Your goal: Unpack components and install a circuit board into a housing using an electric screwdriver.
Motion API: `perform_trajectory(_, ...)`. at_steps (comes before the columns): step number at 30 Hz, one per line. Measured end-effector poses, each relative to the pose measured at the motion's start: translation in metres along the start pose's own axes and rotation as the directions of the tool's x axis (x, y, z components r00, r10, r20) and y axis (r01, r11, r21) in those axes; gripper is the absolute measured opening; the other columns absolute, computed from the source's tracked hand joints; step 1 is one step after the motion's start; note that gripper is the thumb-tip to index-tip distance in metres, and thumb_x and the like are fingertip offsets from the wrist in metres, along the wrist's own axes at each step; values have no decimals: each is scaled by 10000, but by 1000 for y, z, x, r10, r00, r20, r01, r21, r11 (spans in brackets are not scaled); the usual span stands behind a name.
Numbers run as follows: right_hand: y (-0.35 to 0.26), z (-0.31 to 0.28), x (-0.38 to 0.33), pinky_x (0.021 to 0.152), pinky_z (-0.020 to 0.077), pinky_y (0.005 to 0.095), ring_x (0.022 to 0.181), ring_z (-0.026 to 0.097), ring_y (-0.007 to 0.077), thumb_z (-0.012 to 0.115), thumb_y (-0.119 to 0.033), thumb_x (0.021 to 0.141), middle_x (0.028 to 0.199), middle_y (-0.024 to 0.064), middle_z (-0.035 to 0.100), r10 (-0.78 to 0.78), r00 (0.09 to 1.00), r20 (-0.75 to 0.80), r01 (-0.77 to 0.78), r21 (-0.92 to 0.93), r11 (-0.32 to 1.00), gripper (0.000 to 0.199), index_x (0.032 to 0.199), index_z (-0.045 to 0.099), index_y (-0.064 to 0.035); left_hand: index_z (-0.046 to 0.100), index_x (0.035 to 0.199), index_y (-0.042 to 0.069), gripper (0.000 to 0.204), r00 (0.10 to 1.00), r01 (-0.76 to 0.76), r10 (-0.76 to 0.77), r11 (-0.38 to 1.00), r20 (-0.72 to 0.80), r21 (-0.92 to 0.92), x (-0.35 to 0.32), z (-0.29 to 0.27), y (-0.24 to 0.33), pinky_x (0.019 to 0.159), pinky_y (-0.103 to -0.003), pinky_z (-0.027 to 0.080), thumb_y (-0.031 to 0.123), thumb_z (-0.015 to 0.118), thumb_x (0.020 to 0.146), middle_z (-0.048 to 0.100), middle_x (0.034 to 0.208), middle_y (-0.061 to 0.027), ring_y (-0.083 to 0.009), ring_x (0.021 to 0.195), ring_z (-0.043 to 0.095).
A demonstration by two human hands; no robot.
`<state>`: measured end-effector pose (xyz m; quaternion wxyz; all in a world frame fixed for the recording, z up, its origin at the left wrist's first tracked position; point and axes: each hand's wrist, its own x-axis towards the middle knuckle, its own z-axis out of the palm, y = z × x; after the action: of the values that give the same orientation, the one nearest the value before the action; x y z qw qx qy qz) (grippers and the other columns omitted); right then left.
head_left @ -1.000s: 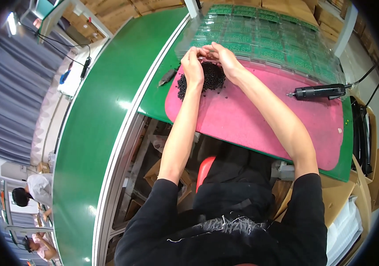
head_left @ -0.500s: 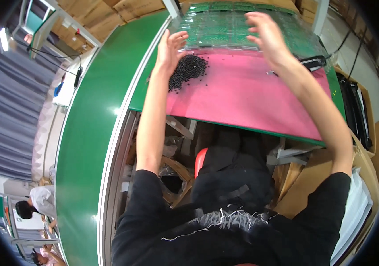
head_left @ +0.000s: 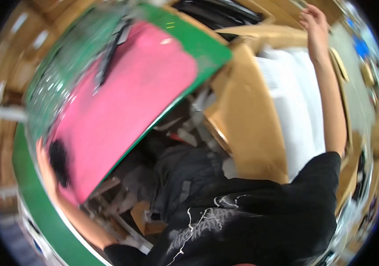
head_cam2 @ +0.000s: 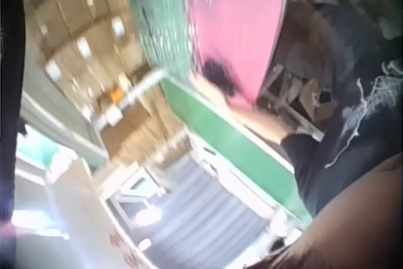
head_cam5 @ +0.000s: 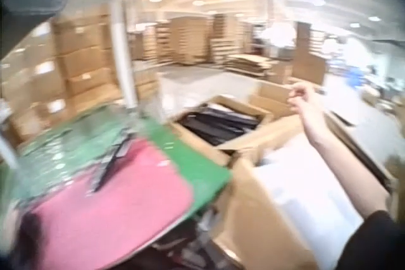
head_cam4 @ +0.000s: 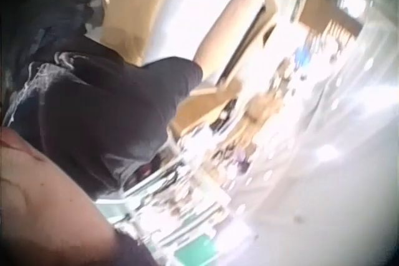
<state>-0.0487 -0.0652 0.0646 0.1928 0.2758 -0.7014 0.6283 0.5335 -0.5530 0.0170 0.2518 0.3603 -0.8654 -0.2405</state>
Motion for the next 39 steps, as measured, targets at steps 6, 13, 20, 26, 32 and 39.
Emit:
perform_trajectory(6, 106, -166, -63, 950, 399, 419, 1124, 488, 368, 619, -276, 775, 1217, 225, 493, 104, 994, 38, 16, -978, 208, 593, 1264, 411, -13, 316, 1417, 157, 568, 991, -133, 97, 811, 94, 570, -30, 30, 8, 1101, -507, 38, 464, 358, 941, 210, 1509, -62, -302, 1404, 92)
perform_trajectory(13, 137, -288, -146, 1070, 257, 480, 1336, 274, 352, 525, -443, 821, 1453, 182, 284, 371, 726, -579, -549, -813, -194, 728, 1404, 295, -71, 380, 1379, 124, 582, 975, -220, 161, 663, 151, 715, -57, 51, 24, 1097, -515, 66, 429, 455, 889, 276, 1484, -60, -297, 1389, 160)
perform_trajectory(20, 144, -274, -164, 1070, 267, 434, 1307, 326, 345, 442, -358, 884, 1416, 197, 343, 292, 717, -633, -587, -774, -237, 564, 1379, 362, -100, 457, 1317, 110, 406, 970, -185, 235, 512, 70, 839, -33, 48, 31, 1083, -447, 181, 215, 471, 925, 373, 1426, -45, -260, 1351, 268)
perform_trajectory(26, 128, -206, -170, 1058, 274, 441, 1275, 343, 377, 470, -373, 899, 1364, 238, 384, 381, 924, -35, -40, -999, 4, 521, 1326, 416, -80, 485, 1283, 114, 365, 943, -214, 334, 562, 18, 799, -30, 44, 35, 1061, -430, 240, 169, 483, 923, 415, 1391, -45, -267, 1312, 330)
perform_trajectory(32, 134, -287, -158, 903, 427, 407, 1011, 577, 378, 433, -430, 898, 1077, 258, 600, 352, 837, -420, -498, -851, 168, 521, 1148, 544, 13, 554, 1174, 55, 285, 917, -252, 397, 652, -39, 715, -53, 29, 17, 1019, -442, 318, 149, 503, 909, 504, 1278, -112, -312, 1194, 440)
perform_trajectory(39, 92, -349, -136, 775, 432, 417, 812, 611, 289, 439, -601, 848, 729, 249, 599, 405, 813, -417, -500, -857, 121, 711, 732, 635, 72, 582, 1104, 35, 237, 908, -209, 387, 751, -160, 626, -49, 41, 56, 1002, -434, 293, 132, 509, 900, 520, 1216, -120, -300, 1154, 440)
